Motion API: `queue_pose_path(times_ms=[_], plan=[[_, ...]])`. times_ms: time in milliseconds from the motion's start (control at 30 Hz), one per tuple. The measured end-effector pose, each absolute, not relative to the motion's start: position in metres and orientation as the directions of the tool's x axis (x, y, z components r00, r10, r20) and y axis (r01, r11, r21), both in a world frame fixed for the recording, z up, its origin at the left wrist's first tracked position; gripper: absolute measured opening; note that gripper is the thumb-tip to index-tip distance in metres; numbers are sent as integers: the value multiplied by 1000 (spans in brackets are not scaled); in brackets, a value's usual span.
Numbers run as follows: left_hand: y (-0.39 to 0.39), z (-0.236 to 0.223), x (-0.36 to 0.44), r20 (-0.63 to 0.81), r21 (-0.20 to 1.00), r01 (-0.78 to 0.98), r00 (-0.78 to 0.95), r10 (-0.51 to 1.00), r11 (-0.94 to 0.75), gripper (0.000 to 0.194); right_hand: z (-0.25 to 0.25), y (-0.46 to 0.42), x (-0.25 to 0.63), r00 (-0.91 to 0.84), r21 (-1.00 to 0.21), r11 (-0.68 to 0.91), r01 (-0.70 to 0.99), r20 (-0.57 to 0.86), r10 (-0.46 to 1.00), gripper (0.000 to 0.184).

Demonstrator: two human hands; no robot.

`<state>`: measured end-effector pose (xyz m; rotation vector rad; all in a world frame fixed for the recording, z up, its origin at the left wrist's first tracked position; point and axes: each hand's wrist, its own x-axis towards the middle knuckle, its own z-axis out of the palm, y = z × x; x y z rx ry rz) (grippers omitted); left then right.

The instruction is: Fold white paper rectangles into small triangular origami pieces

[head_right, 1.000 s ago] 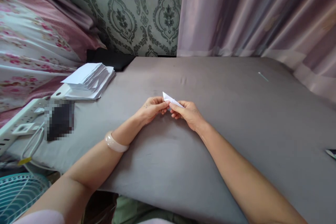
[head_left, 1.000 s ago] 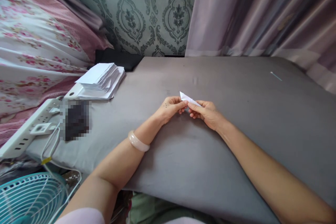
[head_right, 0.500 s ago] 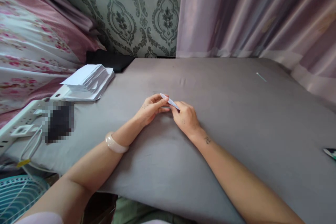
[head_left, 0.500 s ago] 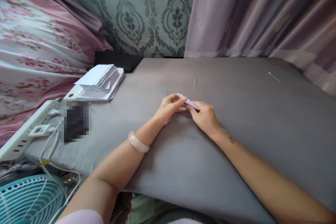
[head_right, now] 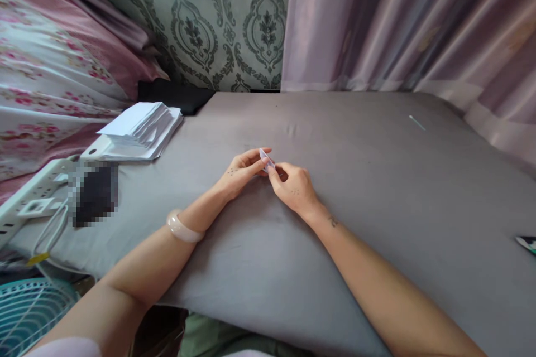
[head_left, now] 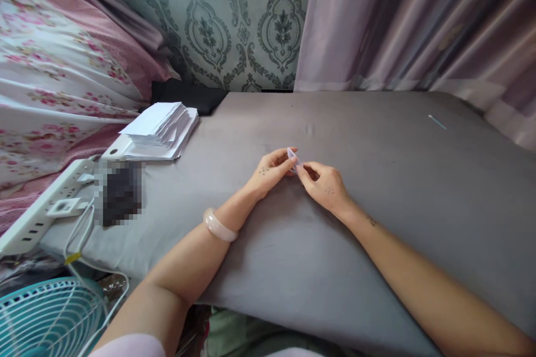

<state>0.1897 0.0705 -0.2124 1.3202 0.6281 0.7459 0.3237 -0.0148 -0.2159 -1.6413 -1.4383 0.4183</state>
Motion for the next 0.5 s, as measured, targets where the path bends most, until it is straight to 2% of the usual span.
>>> queue_pose_path(times_ms=[233, 333, 500], plan=[[72, -217, 192, 15, 998, -63, 547, 837, 24, 19, -215, -14, 325, 334, -826, -53, 561, 167, 928, 26], [72, -219, 193, 20, 1000, -14, 560, 828, -15, 21, -217, -13, 326, 323, -833, -58, 550, 148, 935, 26], [73, -225, 192, 29, 998, 27, 579, 815, -55, 31, -221, -13, 324, 293, -791, -12, 612, 212, 932, 22]])
